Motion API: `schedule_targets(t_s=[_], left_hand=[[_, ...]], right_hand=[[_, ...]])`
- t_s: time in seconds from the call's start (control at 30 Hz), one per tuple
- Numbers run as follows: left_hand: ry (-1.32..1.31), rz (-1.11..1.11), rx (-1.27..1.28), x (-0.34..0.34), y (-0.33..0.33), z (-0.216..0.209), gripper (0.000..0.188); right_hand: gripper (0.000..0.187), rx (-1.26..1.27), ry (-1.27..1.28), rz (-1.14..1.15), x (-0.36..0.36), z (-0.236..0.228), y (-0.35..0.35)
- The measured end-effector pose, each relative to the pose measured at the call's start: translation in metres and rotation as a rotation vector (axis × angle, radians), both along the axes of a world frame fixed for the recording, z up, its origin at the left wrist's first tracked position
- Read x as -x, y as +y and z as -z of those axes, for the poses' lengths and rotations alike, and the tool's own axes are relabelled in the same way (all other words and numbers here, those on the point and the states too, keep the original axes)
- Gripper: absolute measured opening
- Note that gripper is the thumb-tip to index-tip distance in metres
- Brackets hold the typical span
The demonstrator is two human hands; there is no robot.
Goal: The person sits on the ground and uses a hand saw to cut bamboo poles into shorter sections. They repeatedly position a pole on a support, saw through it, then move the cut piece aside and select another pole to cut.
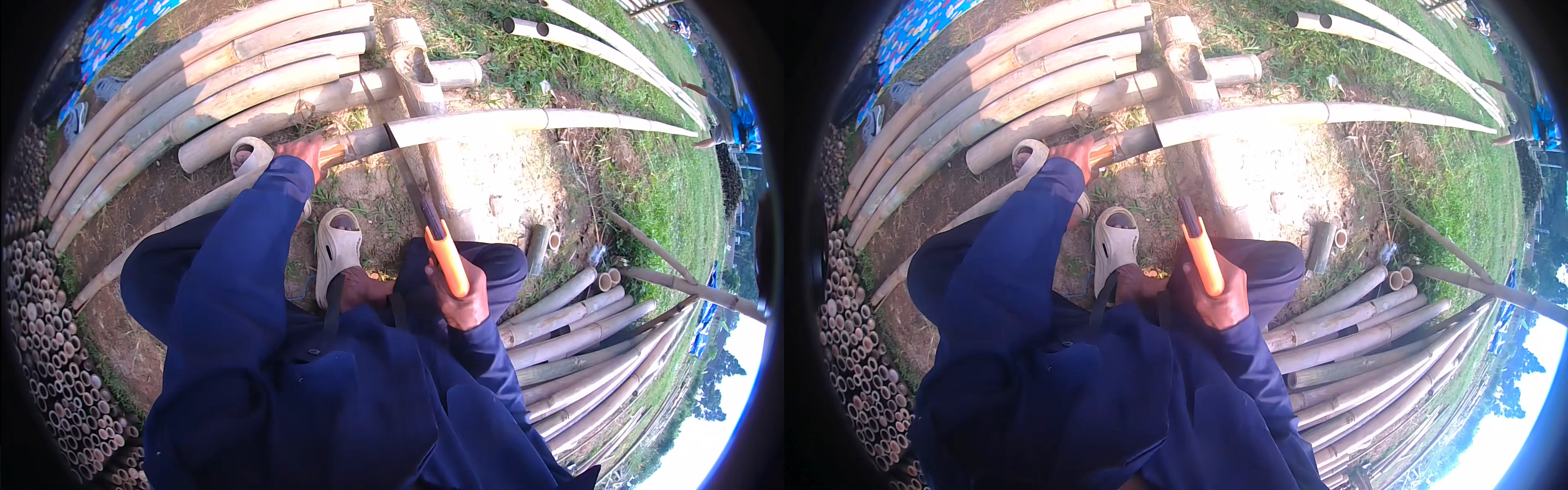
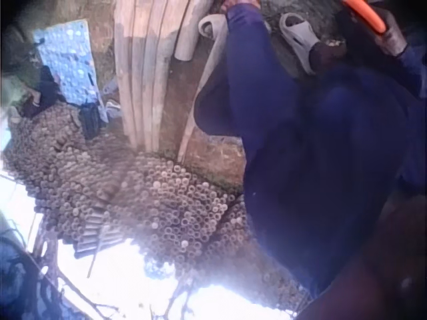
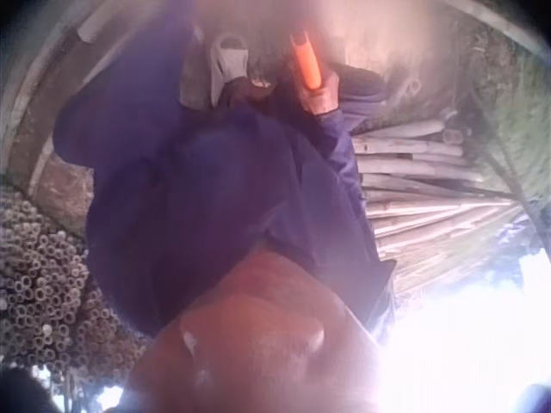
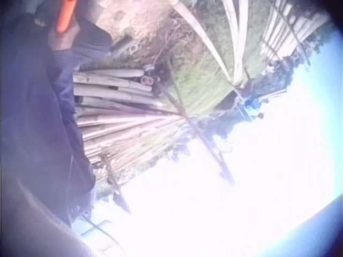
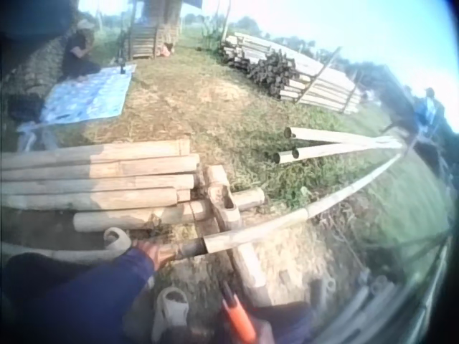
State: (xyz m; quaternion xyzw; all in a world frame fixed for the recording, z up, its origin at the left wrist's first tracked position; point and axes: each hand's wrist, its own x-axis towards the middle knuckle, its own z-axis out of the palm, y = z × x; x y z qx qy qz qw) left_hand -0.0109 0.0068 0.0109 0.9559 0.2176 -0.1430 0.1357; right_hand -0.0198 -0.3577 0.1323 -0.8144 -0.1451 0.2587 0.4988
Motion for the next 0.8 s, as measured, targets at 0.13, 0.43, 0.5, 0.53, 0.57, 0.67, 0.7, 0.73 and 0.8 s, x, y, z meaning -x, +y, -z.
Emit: schedule_targets(t_s=[0.13, 0.43, 0.5, 0.53, 0.57, 0.67, 0.7, 0.73, 0.8], left_hand=[[-0.074, -0.008, -0.049, -0.002, 0.013, 0.009, 0.059], [0.014, -0.004, -0.027, 0.004, 0.004, 0.008, 0.049], [0.0, -0.044, -0.066, -0.006, 0.018, 0.019, 0.053], [0.007, -0.026, -0.056, -0.007, 0.016, 0.02, 0.054], [0.008, -0.01, -0.063, -0.011, 0.015, 0.015, 0.055], [0.003, -0.003, -0.063, -0.008, 0.008, 0.012, 0.054], [-0.01, -0.011, -0.085, -0.007, 0.012, 0.017, 0.054], [-0.027, -0.012, -0.095, -0.008, 0.014, 0.02, 0.053], [-0.018, 0.008, -0.036, -0.01, 0.011, 0.011, 0.052]], right_hand=[[0.026, 0.086, 0.07, 0.022, 0.029, -0.083, -0.062], [0.015, -0.071, -0.013, 0.038, 0.0, 0.013, 0.001], [0.02, -0.028, 0.027, 0.023, 0.015, -0.033, -0.026], [0.024, -0.004, 0.076, 0.04, 0.028, -0.05, -0.045], [0.028, 0.034, 0.084, 0.052, 0.037, -0.057, -0.063], [0.029, 0.069, 0.125, 0.084, 0.03, -0.042, -0.052], [0.024, 0.051, 0.109, 0.081, 0.015, -0.021, -0.033], [0.017, 0.002, -0.023, 0.028, 0.0, 0.0, -0.01], [0.017, -0.055, -0.026, 0.064, -0.013, 0.029, 0.02]])
